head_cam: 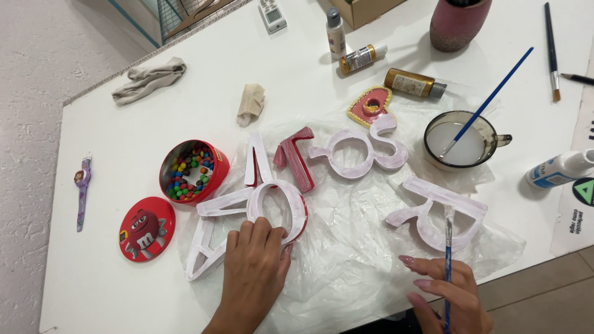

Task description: The person paints white paint onto red foam letters using a blue paintbrush. They dip the brush into a container of white paint and apply it to the letters 'A', 'T', and 'R' laid out on a plastic sheet on a white table.

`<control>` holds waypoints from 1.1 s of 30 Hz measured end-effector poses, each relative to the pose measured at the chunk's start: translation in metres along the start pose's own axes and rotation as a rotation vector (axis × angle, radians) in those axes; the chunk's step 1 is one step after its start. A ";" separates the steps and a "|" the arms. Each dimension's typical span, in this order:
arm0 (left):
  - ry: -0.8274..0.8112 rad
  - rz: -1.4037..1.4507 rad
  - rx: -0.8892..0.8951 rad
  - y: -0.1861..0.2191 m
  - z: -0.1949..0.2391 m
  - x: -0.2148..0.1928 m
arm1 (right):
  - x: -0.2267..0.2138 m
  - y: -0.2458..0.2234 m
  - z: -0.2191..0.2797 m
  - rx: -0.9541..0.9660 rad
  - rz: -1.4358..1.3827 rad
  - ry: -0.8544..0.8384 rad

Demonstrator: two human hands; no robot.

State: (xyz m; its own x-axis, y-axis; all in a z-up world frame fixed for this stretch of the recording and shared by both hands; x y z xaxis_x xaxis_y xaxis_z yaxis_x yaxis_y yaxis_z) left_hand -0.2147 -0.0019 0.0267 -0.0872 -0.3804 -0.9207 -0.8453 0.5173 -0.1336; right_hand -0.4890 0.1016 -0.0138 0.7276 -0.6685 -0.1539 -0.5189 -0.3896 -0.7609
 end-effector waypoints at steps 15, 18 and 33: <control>0.070 -0.230 0.017 -0.005 0.001 -0.034 | 0.233 0.063 -0.187 -0.540 0.377 -0.862; 0.062 -0.232 0.002 -0.017 -0.004 -0.059 | 0.242 0.065 -0.187 -0.530 0.423 -0.900; 0.188 -0.370 0.118 -0.033 -0.136 0.021 | 0.052 0.004 -0.240 -0.481 0.242 -0.278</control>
State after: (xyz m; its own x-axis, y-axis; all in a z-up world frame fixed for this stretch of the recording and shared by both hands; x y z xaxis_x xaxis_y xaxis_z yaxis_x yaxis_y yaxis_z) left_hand -0.2601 -0.1312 0.0616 0.1068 -0.6838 -0.7218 -0.7725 0.3999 -0.4932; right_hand -0.5613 -0.0864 0.1263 0.6199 -0.6085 -0.4955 -0.7818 -0.5328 -0.3237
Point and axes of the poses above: each hand's wrist, its own z-axis away from the middle knuckle, its own x-axis out of the palm, y = z × x, the point moved 1 cm from there along -z, towards the middle knuckle, and after that the axes turned 5 degrees about y, right-handed, at the moved point
